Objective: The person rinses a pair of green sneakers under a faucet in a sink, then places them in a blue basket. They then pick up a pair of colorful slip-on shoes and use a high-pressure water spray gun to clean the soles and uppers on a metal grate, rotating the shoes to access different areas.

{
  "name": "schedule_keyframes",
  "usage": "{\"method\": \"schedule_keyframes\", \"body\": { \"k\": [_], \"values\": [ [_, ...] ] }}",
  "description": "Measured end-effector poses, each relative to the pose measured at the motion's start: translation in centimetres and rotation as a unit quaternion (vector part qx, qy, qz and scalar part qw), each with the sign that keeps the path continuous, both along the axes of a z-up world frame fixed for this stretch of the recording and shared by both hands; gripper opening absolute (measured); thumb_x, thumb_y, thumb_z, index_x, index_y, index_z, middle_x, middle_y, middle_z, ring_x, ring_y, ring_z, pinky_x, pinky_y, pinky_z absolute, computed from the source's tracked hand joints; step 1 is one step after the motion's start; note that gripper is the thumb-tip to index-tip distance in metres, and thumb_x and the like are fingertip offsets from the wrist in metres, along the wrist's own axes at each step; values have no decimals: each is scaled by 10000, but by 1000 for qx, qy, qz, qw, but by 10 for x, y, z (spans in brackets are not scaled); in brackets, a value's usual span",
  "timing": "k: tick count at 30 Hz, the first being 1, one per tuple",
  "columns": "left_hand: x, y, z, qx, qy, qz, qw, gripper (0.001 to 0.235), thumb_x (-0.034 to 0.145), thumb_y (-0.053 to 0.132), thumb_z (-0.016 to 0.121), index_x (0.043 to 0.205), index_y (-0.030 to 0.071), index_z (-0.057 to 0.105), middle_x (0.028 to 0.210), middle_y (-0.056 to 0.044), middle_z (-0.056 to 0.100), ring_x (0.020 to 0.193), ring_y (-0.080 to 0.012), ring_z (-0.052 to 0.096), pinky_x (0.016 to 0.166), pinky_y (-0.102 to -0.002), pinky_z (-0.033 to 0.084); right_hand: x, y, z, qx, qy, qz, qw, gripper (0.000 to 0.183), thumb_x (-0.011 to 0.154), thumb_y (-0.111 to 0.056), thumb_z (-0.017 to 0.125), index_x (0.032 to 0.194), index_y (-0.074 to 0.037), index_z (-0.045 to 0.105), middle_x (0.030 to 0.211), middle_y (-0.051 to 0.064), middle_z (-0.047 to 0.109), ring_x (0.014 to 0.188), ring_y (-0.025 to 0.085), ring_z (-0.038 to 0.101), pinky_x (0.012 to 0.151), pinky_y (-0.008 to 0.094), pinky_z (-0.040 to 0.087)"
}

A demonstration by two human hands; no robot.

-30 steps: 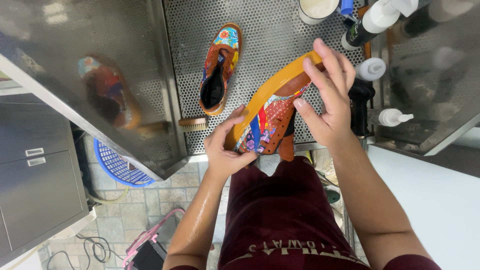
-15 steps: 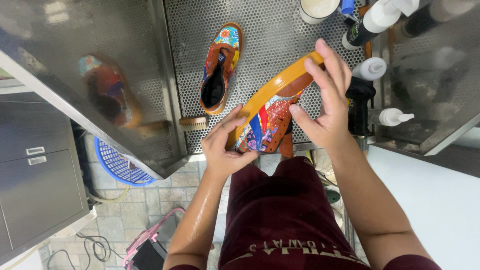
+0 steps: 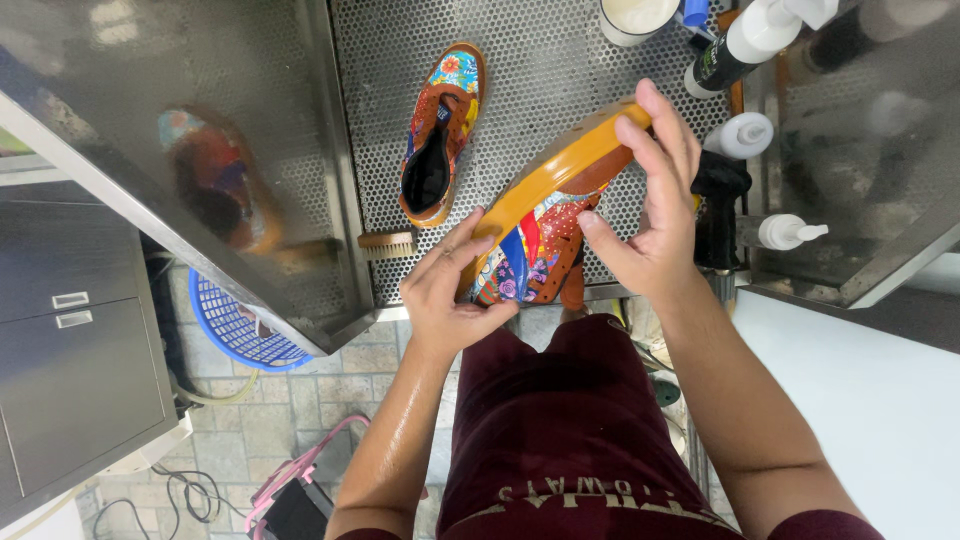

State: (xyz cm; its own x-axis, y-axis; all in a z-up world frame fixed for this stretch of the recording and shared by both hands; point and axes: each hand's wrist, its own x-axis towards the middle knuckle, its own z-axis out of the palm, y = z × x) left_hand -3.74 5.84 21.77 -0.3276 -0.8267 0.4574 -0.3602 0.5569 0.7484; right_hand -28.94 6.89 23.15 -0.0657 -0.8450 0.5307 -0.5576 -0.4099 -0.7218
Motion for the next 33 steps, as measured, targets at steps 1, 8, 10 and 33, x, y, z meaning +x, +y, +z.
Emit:
{"method": "schedule_keyframes", "body": {
  "k": [1, 8, 10, 33],
  "values": [
    [0, 0, 0, 0, 3, -1, 1000, 636, 614, 203, 906, 1185, 34, 681, 1370, -247, 650, 1227, -344, 712, 1049, -390, 592, 0, 0, -1, 2, -1, 0, 1000, 691, 940, -167, 775, 1542, -21, 468, 1706, 189, 300, 1540, 336, 319, 1307, 447, 263],
    [-1, 2, 2, -12, 3, 4, 1000, 618, 626, 220, 911, 1168, 33, 681, 1366, -244, 653, 1227, -340, 712, 1046, -392, 598, 4, 3, -2, 6, -5, -6, 1000, 718, 929, -132, 774, 1557, -23, 442, 1679, 192, 289, 1547, 323, 319, 1293, 434, 264],
    [-1, 2, 3, -15, -1, 7, 1000, 610, 625, 217, 907, 1160, 32, 681, 1362, -244, 656, 1223, -343, 713, 1041, -393, 600, 6, 3, -1, 7, -8, -8, 1000, 725, 924, -134, 779, 1557, -24, 442, 1677, 191, 291, 1546, 322, 322, 1309, 435, 274],
    [-101, -47, -211, 233, 239, 147, 931, 396, 939, 31, 742, 1301, -24, 592, 1383, -97, 578, 1263, -191, 582, 1044, -340, 526, -77, 85, -171, 311, 255, -270, 875, 958, 868, -146, 769, 1602, 90, 200, 1550, 411, 221, 1388, 587, 311, 1172, 598, 286]
  ]
}}
